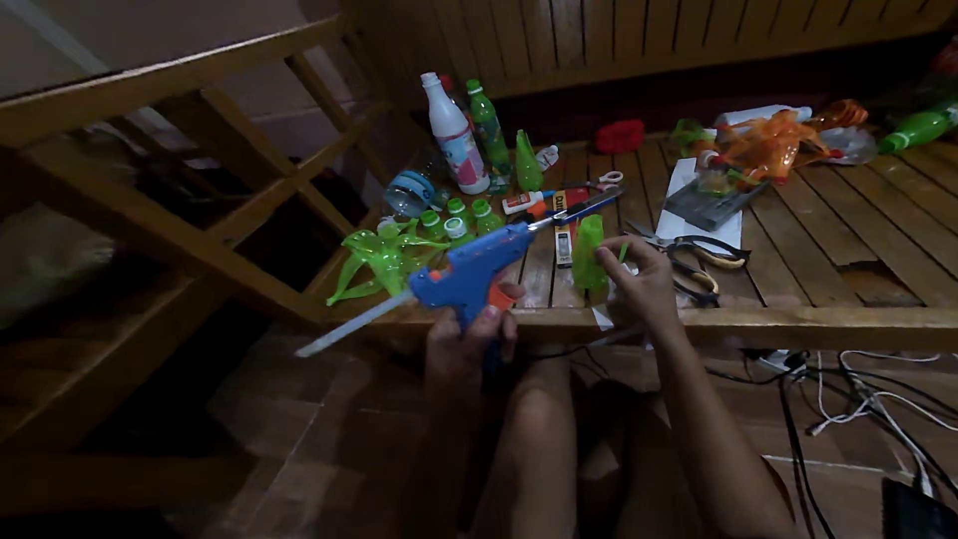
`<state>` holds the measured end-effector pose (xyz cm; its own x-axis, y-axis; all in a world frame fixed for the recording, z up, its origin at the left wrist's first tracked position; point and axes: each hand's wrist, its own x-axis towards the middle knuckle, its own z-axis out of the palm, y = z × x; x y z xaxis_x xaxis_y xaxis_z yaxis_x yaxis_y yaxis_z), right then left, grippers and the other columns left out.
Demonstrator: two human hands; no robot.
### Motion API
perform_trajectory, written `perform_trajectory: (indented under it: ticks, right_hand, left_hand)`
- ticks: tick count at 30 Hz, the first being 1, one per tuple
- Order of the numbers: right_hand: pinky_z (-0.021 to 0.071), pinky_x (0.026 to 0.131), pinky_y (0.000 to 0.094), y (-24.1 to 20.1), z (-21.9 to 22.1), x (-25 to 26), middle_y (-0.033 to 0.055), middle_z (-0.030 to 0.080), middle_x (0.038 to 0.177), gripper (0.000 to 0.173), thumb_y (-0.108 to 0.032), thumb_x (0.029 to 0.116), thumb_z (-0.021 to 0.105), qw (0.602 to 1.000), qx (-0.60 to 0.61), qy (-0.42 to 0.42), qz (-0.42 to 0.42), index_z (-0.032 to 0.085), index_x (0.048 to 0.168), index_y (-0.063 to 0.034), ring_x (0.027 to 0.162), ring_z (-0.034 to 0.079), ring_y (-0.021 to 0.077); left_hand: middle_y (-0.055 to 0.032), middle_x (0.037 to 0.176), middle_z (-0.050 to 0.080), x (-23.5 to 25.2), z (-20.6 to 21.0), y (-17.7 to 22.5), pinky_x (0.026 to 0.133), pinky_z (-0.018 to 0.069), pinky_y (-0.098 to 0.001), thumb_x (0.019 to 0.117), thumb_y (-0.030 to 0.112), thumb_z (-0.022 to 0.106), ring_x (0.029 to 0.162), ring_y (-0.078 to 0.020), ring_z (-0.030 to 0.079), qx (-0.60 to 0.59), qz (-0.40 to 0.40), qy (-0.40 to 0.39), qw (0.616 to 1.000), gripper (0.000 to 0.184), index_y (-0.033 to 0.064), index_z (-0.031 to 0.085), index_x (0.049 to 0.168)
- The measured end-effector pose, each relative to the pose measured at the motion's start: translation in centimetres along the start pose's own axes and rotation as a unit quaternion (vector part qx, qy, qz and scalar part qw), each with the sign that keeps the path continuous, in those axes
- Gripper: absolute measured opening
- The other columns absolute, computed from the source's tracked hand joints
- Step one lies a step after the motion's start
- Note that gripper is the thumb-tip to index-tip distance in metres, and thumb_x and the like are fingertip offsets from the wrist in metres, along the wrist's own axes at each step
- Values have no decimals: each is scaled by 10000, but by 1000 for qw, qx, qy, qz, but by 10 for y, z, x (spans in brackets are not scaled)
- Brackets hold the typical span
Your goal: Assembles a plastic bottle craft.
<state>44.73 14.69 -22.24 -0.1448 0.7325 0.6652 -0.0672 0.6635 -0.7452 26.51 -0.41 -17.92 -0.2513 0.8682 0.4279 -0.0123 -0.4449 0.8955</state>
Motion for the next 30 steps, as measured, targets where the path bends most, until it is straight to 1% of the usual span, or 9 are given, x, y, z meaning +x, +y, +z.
perform_trajectory:
  ticks: [1,3,4,6,9,16,21,25,30]
  right_hand:
    - [554,821,205,0,0,0,37,718,947,153,-114,969,663,1000,-1,3,-3,715,1041,10,849,659,10]
    - [550,814,206,-2,0,-1,49,714,943,147,-97,967,662,1000,-6,-2,-6,710,1044,18,839,655,16]
    - [553,819,211,-2,0,-2,56,714,949,147,-94,967,664,1000,-8,-5,-10,710,1049,19,846,659,23]
    - [556,832,220,-1,0,-2,65,717,961,145,-95,965,668,1000,-14,-6,-18,712,1050,15,863,667,36]
    - [554,831,217,1,0,-3,72,718,960,139,-89,960,671,999,-19,-4,-31,714,1040,16,865,669,43]
    - [551,813,207,2,0,-3,73,715,948,137,-85,963,664,999,-9,-4,-43,711,1033,23,836,663,39]
    - [553,816,211,3,1,-3,79,721,953,143,-92,963,664,999,-21,0,-48,720,1037,17,847,671,47]
    - [551,816,210,4,1,-3,79,717,951,139,-87,962,660,998,-21,1,-51,718,1031,18,847,669,49]
    - [549,815,203,2,1,-4,81,715,961,134,-82,961,662,999,-13,-1,-51,717,1030,19,851,665,43]
  left_hand:
    - [52,798,700,-3,7,-4,551,533,-165,1000,120,541,589,-24,617,33,24,7,999,148,39,599,1109]
    - [97,769,710,-8,18,-14,580,557,-171,994,140,604,612,-4,641,99,73,24,992,100,99,683,949]
    - [112,770,707,-9,21,-19,585,557,-166,995,162,623,621,10,640,123,90,29,988,108,107,697,938]
    - [110,778,701,-10,28,-24,597,555,-159,992,139,622,637,24,636,150,104,42,982,105,74,694,952]
    - [124,771,694,-8,33,-30,626,563,-153,1011,150,606,659,34,646,169,117,53,977,138,76,685,924]
    - [112,712,661,-8,40,-33,585,570,-168,1029,182,577,600,27,632,217,114,76,967,204,49,648,891]
    - [107,701,641,-6,41,-37,576,567,-165,1039,201,562,591,36,619,242,128,78,959,243,0,651,936]
    - [64,692,615,-6,40,-37,561,542,-159,1039,225,551,572,37,586,284,116,84,948,308,-49,654,944]
    - [68,703,606,-6,41,-37,557,534,-155,1044,248,545,570,41,576,292,106,86,947,314,-25,638,920]
